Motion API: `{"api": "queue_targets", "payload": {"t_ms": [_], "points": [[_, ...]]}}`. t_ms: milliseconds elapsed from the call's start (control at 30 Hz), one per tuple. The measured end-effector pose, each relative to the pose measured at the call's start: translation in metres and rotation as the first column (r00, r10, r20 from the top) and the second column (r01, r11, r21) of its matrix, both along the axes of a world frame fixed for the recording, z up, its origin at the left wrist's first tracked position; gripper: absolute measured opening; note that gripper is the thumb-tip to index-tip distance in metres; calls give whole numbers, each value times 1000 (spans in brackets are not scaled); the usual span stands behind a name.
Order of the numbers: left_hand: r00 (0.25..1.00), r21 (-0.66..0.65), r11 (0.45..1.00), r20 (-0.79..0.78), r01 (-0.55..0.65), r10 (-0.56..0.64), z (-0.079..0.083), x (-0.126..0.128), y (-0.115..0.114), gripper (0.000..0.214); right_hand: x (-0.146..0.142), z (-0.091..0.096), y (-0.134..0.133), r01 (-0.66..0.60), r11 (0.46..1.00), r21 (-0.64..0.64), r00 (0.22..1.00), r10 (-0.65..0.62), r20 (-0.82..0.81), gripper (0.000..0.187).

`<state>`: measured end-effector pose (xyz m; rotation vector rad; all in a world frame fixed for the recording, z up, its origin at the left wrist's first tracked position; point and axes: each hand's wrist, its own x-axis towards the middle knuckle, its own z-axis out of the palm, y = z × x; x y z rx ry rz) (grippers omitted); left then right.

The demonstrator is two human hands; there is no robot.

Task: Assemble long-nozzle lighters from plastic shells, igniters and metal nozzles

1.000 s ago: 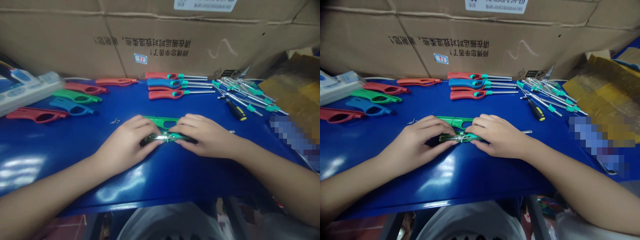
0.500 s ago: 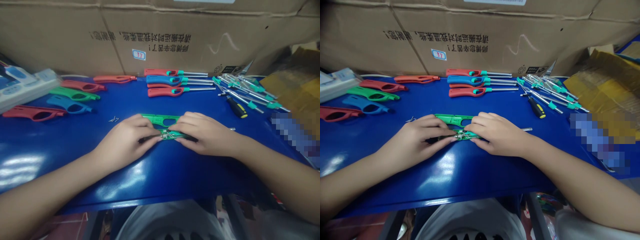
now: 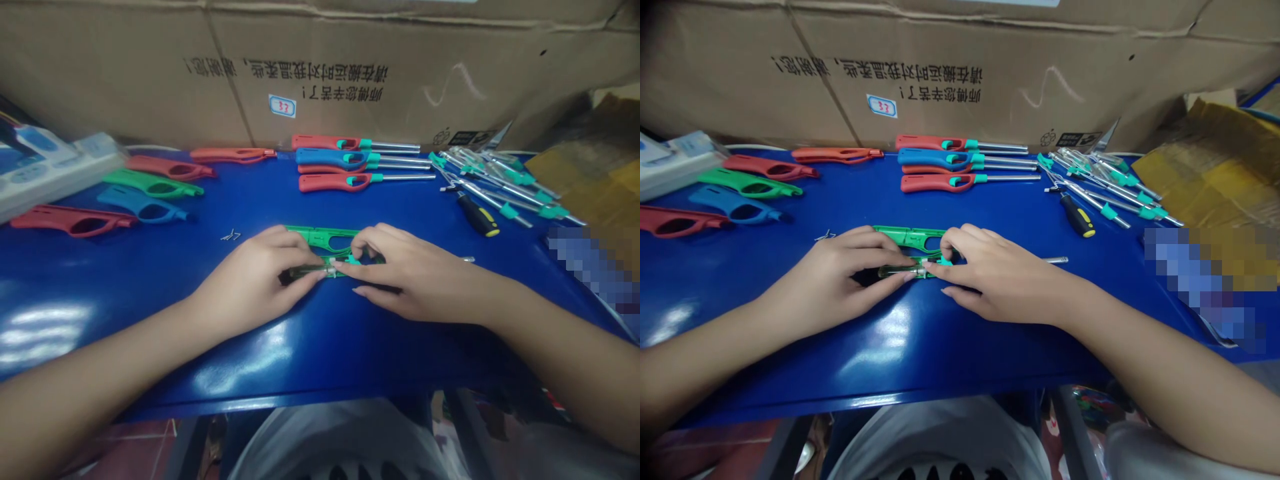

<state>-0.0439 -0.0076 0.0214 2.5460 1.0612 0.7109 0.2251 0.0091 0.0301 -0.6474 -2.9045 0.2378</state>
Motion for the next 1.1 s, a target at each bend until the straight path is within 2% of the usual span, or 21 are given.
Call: {"api": "queue_targets", "payload": {"t_ms": [133, 233, 533, 933, 1100], "points": [[1000, -19, 1000, -3, -9, 9, 1, 0, 0, 17, 0, 4, -2, 15, 996, -91, 999, -18, -30, 37], [1000, -41, 999, 20, -17, 18, 1, 1, -1, 16, 0, 3, -1, 7, 994, -108, 995, -17, -95, 32], [998, -57, 998, 54, -29, 32, -1, 1, -3, 17, 1, 2, 1, -48, 998, 33, 999, 48, -20, 36], [1000, 33, 999, 28, -14, 13, -2, 2, -3, 16, 1, 5, 0, -46, 997, 58, 999, 45, 18, 34], [999, 18, 1000, 31, -22, 21, -3, 2, 0, 15, -1, -2, 3, 33, 997, 71, 999, -30, -43, 39]]}}
